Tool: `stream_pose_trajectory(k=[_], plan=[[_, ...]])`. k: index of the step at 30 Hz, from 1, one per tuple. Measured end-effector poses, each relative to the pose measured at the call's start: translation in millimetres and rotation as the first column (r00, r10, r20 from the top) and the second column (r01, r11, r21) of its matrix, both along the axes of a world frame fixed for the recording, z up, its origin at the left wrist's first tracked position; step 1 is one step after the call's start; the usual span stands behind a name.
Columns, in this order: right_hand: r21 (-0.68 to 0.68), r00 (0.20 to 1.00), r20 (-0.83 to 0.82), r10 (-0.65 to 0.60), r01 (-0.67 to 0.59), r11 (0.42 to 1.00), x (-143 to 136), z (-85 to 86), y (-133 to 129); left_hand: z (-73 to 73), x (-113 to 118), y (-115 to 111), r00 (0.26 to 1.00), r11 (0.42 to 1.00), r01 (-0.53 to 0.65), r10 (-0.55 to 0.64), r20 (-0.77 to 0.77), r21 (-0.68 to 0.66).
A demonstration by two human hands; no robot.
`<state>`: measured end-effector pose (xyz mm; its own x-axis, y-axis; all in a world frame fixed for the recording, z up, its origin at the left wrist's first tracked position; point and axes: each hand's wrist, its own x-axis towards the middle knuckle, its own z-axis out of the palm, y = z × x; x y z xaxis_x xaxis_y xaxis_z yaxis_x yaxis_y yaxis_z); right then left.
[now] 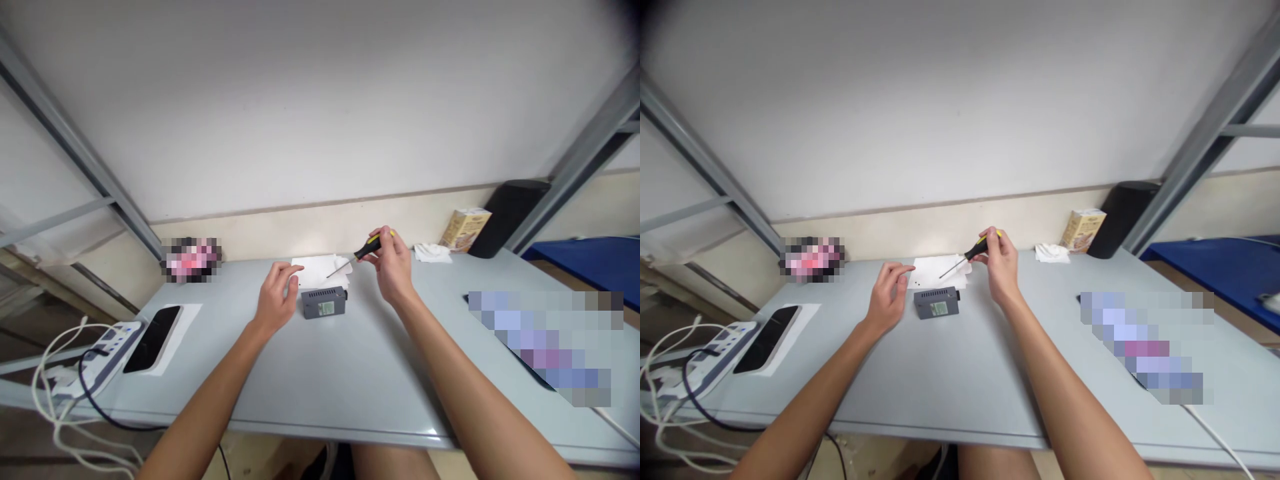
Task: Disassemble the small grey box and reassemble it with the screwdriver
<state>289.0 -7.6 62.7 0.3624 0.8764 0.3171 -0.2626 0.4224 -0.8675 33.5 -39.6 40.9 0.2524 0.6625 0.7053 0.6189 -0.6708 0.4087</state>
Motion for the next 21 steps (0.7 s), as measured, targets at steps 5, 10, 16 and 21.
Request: stream_pose_trajectory(k=[5, 10, 16, 21], plan=[[0.032, 0.995, -0.036, -0.093, 0.095, 0.995, 10, 4.1, 2, 3.1, 18, -15, 0.984, 0.994, 0.081, -0.067, -0.166, 0.079], [0.067, 0.995, -0.022, -0.094, 0.096, 0.993, 7, 5.7, 0, -5.5, 32, -21, 0.948, 0.987, 0.16, -0.154, -0.278, -0.001], [0.103, 0.993, 0.011, -0.116, 0.114, 0.988, 5, 6.4, -1, -17.0, 34, -17, 0.927, 0.975, 0.206, -0.222, -0.301, -0.086], [0.118, 0.984, 0.089, -0.153, 0.142, 0.983, 4, 6.9, -4, -16.6, 32, -14, 0.922, 0.976, 0.21, -0.218, -0.321, -0.061]])
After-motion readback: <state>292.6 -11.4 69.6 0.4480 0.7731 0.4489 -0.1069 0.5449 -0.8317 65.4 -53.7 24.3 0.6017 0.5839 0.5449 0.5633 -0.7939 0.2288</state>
